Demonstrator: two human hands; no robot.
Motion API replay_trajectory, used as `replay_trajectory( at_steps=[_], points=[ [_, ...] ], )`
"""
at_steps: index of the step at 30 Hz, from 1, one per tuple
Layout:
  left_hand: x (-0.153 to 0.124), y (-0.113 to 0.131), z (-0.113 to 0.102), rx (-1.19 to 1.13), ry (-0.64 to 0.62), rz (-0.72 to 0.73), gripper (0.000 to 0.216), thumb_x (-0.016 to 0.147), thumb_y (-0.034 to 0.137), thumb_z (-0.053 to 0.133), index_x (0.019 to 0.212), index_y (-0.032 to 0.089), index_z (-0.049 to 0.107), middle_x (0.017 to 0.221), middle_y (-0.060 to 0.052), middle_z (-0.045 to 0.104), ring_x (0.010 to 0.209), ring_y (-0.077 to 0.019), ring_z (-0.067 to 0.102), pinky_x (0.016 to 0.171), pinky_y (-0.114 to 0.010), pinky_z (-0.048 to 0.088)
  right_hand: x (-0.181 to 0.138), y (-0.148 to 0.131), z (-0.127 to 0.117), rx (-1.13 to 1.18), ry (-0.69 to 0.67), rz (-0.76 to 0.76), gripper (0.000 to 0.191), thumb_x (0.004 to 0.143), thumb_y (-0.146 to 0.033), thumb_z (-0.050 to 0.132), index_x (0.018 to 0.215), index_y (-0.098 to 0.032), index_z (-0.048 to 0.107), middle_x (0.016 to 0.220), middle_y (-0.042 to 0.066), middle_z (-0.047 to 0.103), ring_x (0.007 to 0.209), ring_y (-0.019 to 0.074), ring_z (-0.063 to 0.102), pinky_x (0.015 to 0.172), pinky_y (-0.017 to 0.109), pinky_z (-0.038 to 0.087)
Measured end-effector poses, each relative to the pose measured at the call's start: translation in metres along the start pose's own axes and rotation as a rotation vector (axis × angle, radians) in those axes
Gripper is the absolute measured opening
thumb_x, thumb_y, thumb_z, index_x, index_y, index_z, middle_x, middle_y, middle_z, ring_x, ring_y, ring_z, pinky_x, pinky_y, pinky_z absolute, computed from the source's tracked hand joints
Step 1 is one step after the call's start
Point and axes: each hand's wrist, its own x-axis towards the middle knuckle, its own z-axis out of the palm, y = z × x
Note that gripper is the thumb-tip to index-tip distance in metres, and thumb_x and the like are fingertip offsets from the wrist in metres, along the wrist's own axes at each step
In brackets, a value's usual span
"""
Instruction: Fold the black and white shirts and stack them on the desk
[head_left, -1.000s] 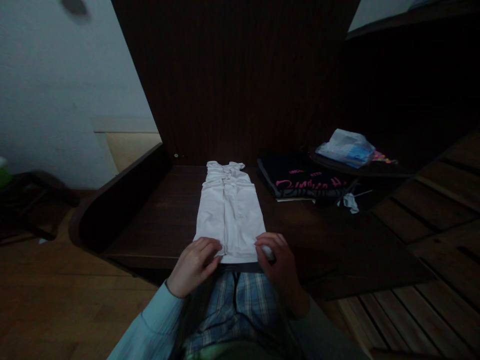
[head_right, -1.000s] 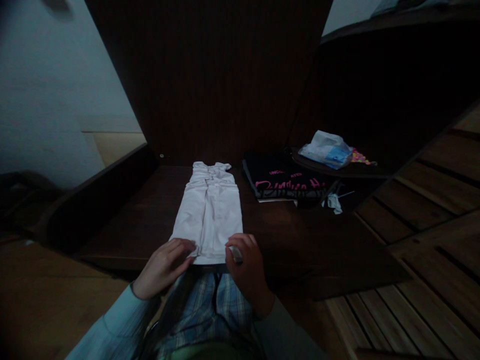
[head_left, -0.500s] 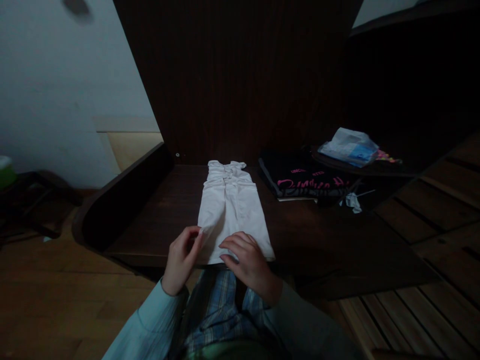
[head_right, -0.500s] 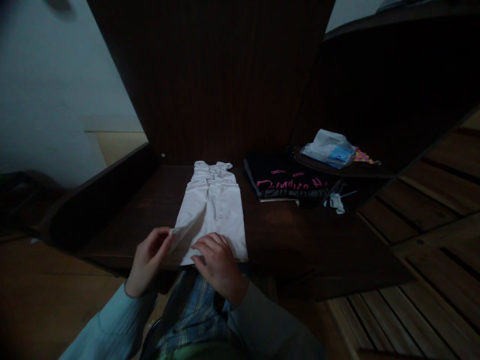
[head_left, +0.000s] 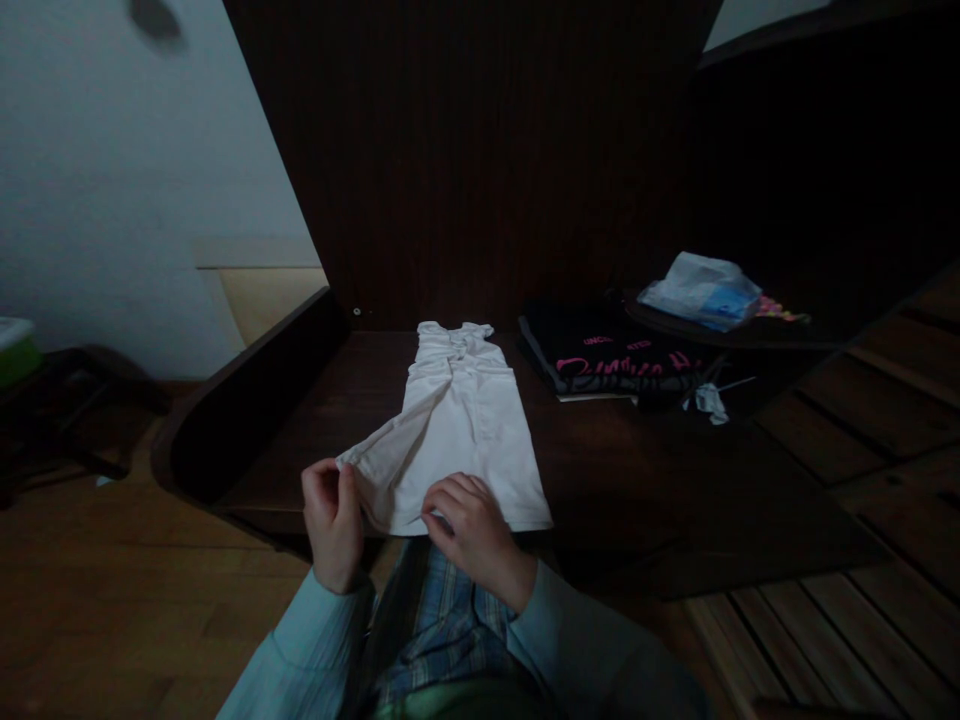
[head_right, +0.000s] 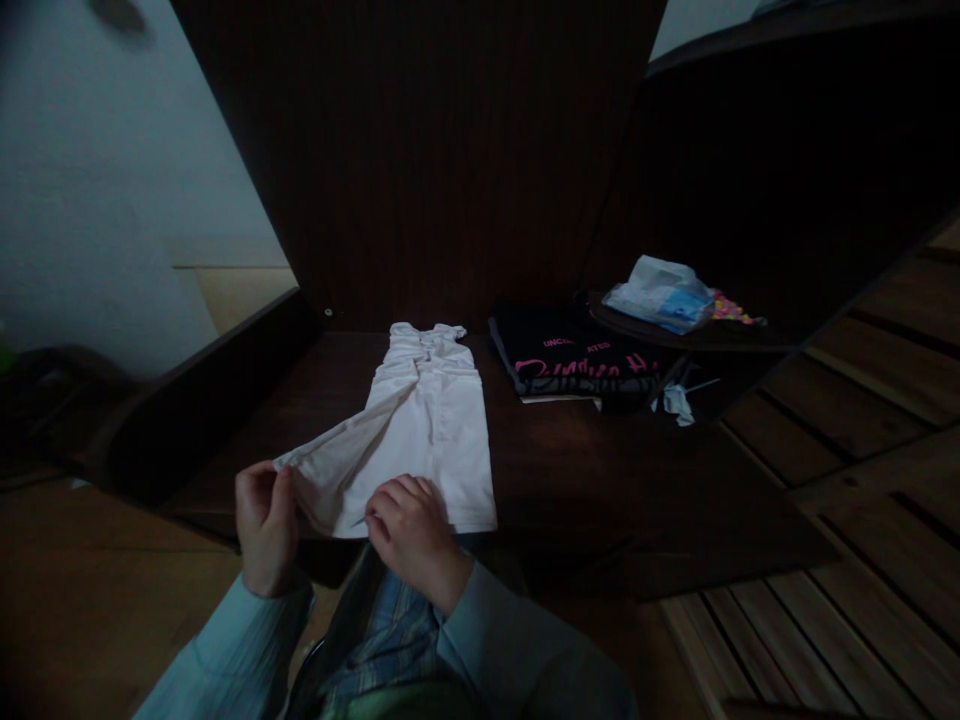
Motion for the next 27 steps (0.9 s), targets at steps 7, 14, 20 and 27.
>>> replay_trajectory(
  at_steps=[7, 14, 20, 27],
  points=[
    [0.008, -0.008, -0.023, 0.111, -0.184, 0.121, 0.022, 0.082, 0.027, 0.039, 0.095, 0.019, 0.055, 0.088, -0.003, 0.056, 0.082, -0.0153, 0.053, 0.071, -0.025, 0.042, -0.001, 0.006, 0.006, 0.108, -0.017, -0.042, 0.006, 0.079, -0.015, 0.054, 0.076, -0.020, 0.057, 0.081, 0.001, 0.062, 0.082, 0.0151, 0.052, 0.075, 0.028, 0.040],
    [0.018, 0.015, -0.032, 0.234, -0.578, 0.367, 0.023, 0.074, 0.021, 0.046, 0.095, 0.019, 0.057, 0.088, -0.004, 0.053, 0.080, -0.0164, 0.052, 0.071, -0.027, 0.044, 0.002, 0.006, 0.003, 0.209, -0.022, 0.050, 0.007, 0.076, -0.013, 0.058, 0.075, -0.020, 0.057, 0.079, 0.000, 0.063, 0.080, 0.0140, 0.055, 0.075, 0.026, 0.040],
    [0.023, 0.018, -0.040, 0.284, -0.630, 0.425, 0.026, 0.073, 0.018, 0.045, 0.097, 0.019, 0.054, 0.090, -0.005, 0.051, 0.083, -0.0168, 0.052, 0.072, -0.028, 0.045, 0.002, 0.007, 0.002, 0.236, -0.011, 0.047, 0.008, 0.075, -0.012, 0.060, 0.073, -0.020, 0.058, 0.079, 0.000, 0.064, 0.080, 0.0137, 0.056, 0.076, 0.026, 0.041],
    [0.028, 0.019, -0.043, 0.288, -0.626, 0.439, 0.023, 0.075, 0.022, 0.045, 0.096, 0.020, 0.055, 0.087, -0.004, 0.052, 0.079, -0.0161, 0.054, 0.068, -0.027, 0.046, 0.002, 0.007, 0.002, 0.235, -0.002, 0.047, 0.008, 0.074, -0.012, 0.060, 0.073, -0.020, 0.059, 0.078, 0.000, 0.064, 0.079, 0.0137, 0.056, 0.075, 0.026, 0.041]
  ],
)
